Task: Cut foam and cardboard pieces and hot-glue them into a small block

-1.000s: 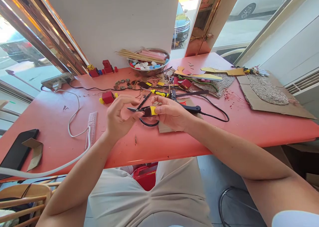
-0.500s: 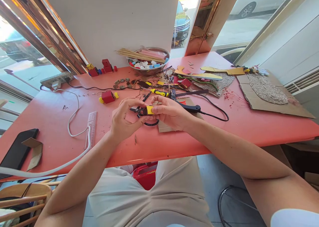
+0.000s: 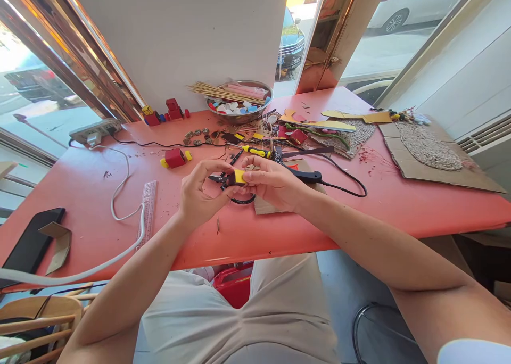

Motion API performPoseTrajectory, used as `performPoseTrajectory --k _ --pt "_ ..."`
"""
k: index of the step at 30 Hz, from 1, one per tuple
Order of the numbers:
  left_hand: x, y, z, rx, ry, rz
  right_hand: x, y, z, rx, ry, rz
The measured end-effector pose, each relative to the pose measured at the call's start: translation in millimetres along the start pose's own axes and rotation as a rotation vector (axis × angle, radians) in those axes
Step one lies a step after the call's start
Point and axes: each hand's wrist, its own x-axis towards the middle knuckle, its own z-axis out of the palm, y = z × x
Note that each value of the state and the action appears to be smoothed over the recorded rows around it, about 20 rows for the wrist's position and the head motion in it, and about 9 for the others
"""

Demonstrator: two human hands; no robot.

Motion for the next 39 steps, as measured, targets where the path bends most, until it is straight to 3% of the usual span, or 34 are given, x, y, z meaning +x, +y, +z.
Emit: performPoseTrajectory --k 4,11,13,15,18,21,24,31,35,39 --pt "1.2 -0.5 1.8 -0.057 0.049 -0.008 -1.0 -1.4 1.4 0.006 -0.024 0.010" --pt "7.0 -3.1 2.6 -0.272 0.147 -0.178 1.3 -8.4 1.4 -0.161 0.038 -0.081" --pt "9.9 -4.8 -0.4 -0.379 0.141 -0.303 -1.5 -21.9 -6.5 -0.359 0.106 -0.188" --pt "12.4 -7.1 -4.0 -0.456 0.131 -0.420 -7.6 -40.8 -19.7 -0.704 0.188 -0.286" --pt "14.7 -11.5 -7.6 -0.487 0.154 -0.479 -19.9 -68.4 -44.9 -1.246 0.233 -0.240" --pt "14.9 -16.7 -8.3 -0.460 0.195 -0.461 -28.4 -81.4 -66.0 -1.535 0.160 -0.023" --pt "14.0 -20.8 -8.1 -0.406 0.241 -0.425 -29.2 -79.1 -72.8 -1.700 0.143 0.083" --pt "15.9 -16.7 -6.5 -0.126 0.406 -0.242 -22.6 -63.5 -42.8 -1.934 0.269 0.272" --pt "19.1 -13.3 -6.5 -0.084 0.471 -0.172 -26.1 -65.9 -35.7 -1.927 0.408 0.195" --pt "20.9 -14.3 -8.5 -0.053 0.484 -0.175 -29.2 -73.9 -43.5 -1.864 0.601 -0.181"
